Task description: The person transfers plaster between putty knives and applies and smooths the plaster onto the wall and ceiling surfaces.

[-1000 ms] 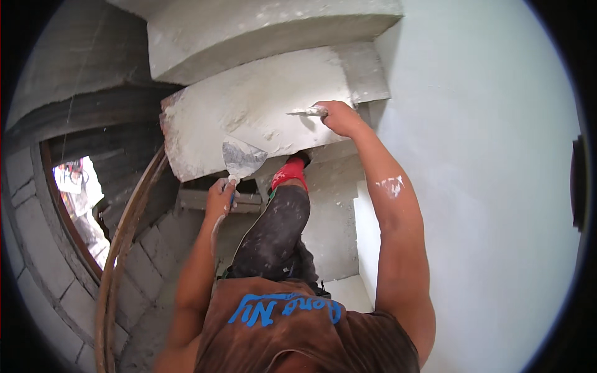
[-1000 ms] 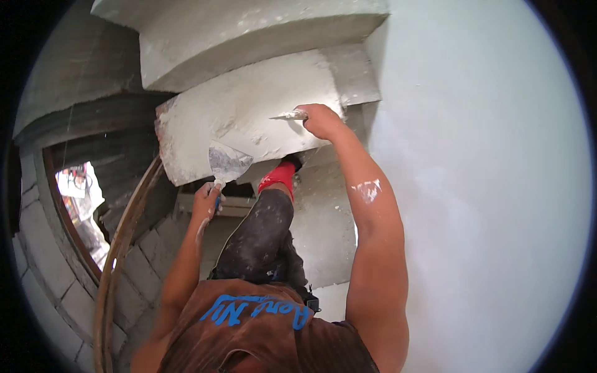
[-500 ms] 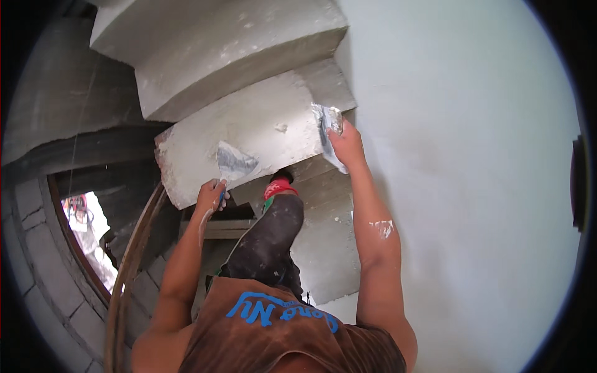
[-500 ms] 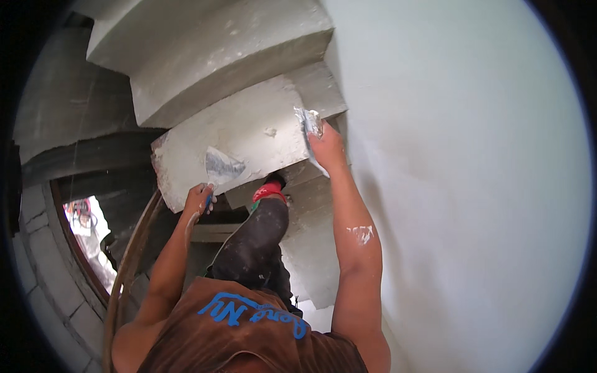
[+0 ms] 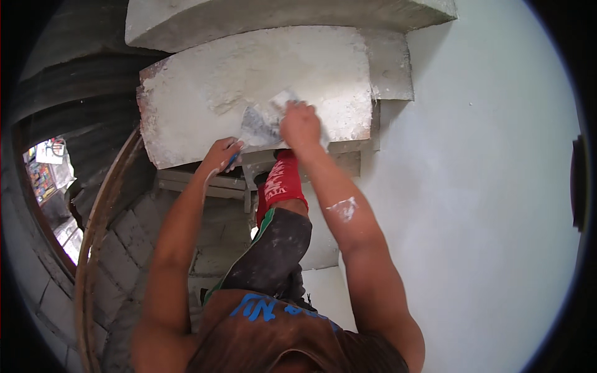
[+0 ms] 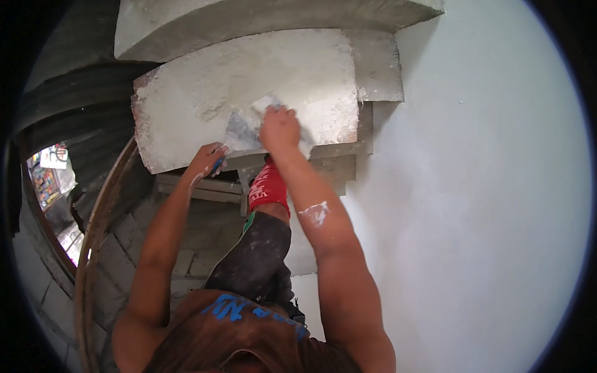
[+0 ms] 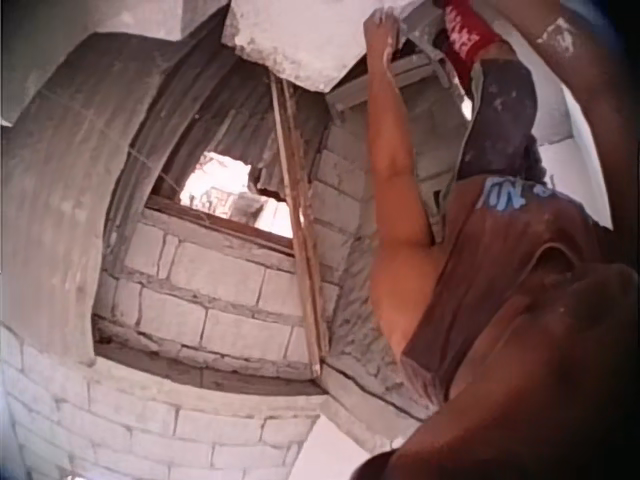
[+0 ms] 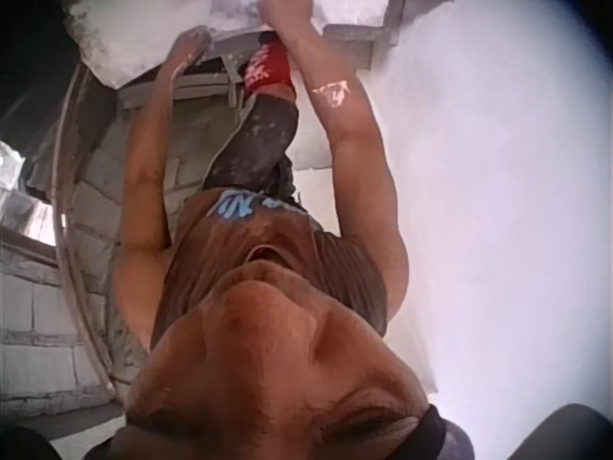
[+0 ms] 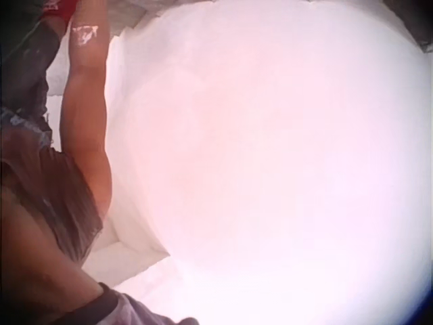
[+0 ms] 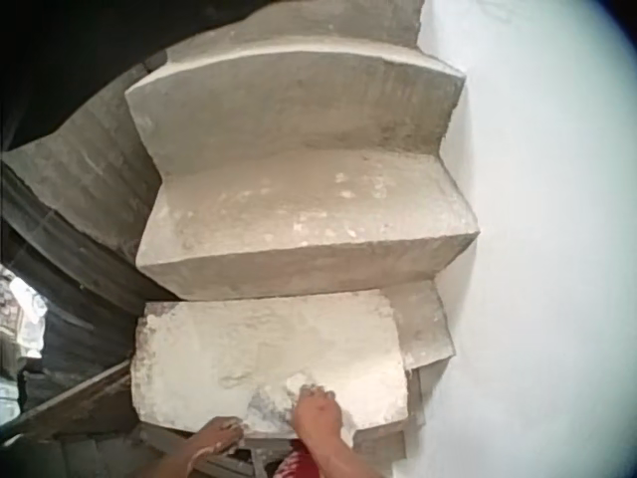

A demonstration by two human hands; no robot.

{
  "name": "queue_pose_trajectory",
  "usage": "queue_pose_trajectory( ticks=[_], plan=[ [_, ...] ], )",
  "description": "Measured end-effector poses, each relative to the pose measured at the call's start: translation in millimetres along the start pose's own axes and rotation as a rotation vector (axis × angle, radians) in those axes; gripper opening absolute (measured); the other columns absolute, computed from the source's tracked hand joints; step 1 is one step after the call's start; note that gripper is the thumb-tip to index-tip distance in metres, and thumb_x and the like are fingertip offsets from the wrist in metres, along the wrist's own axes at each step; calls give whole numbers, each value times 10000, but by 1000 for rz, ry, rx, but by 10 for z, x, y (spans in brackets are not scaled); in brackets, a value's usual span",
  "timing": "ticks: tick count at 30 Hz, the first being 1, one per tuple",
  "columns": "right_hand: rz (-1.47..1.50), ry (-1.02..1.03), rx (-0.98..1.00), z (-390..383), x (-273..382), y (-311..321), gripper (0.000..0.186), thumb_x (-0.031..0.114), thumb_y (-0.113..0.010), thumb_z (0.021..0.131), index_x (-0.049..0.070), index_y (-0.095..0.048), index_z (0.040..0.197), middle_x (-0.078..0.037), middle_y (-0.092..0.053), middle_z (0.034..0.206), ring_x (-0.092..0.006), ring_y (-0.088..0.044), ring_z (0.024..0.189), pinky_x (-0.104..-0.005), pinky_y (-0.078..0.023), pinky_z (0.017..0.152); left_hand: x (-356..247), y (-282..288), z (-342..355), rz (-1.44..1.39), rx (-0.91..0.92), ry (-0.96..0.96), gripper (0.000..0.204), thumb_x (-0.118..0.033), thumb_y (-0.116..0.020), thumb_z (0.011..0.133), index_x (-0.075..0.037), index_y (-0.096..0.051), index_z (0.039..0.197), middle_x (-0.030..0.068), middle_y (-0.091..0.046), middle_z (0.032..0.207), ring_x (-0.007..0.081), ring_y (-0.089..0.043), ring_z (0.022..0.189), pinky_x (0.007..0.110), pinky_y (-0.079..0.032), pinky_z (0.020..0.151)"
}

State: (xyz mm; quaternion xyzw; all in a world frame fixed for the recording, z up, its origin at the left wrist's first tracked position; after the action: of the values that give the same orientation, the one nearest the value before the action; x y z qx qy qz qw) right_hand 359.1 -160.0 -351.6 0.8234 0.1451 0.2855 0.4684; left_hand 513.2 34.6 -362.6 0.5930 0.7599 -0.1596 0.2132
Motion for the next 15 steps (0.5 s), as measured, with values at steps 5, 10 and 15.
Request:
queue_pose_trajectory(
  ticks=[5, 10, 15],
  plan=[
    [161, 35, -46, -308, 72, 407, 334, 151, -583, 832, 91, -670, 1148, -108, -698, 1052, -316, -611, 1031, -434, -491, 876, -403, -263, 165, 28, 58, -154, 304, -308, -585, 1001, -8, -631, 984, 48, -612, 674, 111, -517, 502, 265, -400, 464],
    [448, 167, -254, -1056, -219, 1730, 401, 98, -637, 797, 143, -670, 1195, -57, -701, 1127, -280, -614, 1015, -405, -432, 929, -1124, -85, -447, -59, 206, -247, 288, -324, -594, 996, -41, -646, 980, 34, -599, 671, 92, -520, 488, 244, -386, 429],
    [425, 477, -498, -1522, -179, 2637, 463, 30, -710, 745, 125, -674, 1196, -52, -679, 1222, -278, -597, 1078, -390, -425, 988, -2183, -79, -1204, 45, 368, -330, 292, -326, -587, 997, -39, -632, 967, 46, -609, 682, 103, -515, 477, 248, -388, 426]
  ],
)
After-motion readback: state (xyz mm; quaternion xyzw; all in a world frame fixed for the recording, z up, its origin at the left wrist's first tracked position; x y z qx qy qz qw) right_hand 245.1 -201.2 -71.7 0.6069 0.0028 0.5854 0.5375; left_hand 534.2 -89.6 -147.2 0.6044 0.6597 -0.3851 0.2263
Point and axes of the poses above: each hand's wrist, its own z-axis towards the middle knuckle, its own y-axis out of the back of the hand, x = y × z, the point moved 1 cm from there along z, towards the middle knuckle
